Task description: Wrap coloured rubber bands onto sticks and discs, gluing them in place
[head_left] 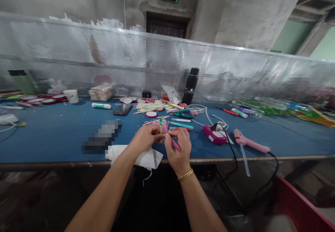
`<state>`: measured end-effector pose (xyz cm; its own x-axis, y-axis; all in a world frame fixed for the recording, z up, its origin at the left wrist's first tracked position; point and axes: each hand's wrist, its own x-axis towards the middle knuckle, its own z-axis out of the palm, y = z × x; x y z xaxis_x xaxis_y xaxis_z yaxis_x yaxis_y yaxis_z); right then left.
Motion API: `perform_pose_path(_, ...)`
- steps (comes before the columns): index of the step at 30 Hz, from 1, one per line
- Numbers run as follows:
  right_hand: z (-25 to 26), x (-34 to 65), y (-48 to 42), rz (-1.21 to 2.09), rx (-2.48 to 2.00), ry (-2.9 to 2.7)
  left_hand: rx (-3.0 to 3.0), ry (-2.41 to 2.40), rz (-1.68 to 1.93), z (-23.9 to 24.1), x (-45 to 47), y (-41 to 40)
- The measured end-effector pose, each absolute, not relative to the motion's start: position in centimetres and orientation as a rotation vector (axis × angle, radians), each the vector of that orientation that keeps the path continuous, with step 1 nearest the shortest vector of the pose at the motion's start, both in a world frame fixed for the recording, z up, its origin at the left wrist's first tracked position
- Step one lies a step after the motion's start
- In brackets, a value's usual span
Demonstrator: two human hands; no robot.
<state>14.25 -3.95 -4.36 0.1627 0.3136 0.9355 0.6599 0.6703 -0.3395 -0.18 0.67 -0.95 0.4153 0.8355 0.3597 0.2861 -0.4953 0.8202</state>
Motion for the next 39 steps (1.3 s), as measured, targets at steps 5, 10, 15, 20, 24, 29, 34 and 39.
perform_pose_path(5,-4.40,14.20,-3.90,-0.288,-0.880,-1.452,1.987,0.969,1.023,-0.78,-0.17,0.49)
perform_pose_path(10,-4.48,14.27,-3.85,-0.274,-0.906,-1.458,2.001,0.956,1.026,-0.82,-0.28,0.53)
perform_pose_path(15,-4.50,14.30,-3.94,-0.286,-0.921,-1.392,1.993,0.938,1.014,-1.08,-0.30,0.83)
perform_pose_path(20,-4.40,14.25,-3.96,-0.283,-0.888,-1.431,1.977,0.931,1.019,-1.06,-0.25,0.77)
perform_pose_path(24,-4.46,14.24,-3.89,-0.274,-0.874,-1.451,1.993,0.955,1.022,-0.94,-0.26,0.62)
perform_pose_path(29,-4.49,14.31,-3.83,-0.291,-0.897,-1.403,2.013,0.970,1.017,-0.92,-0.28,0.63)
perform_pose_path(34,-4.39,14.30,-3.91,-0.293,-0.885,-1.418,2.002,0.950,1.017,-0.75,-0.19,0.51)
perform_pose_path(39,-4.37,14.20,-4.02,-0.285,-0.887,-1.449,1.984,0.967,1.018,-0.56,-0.12,0.30)
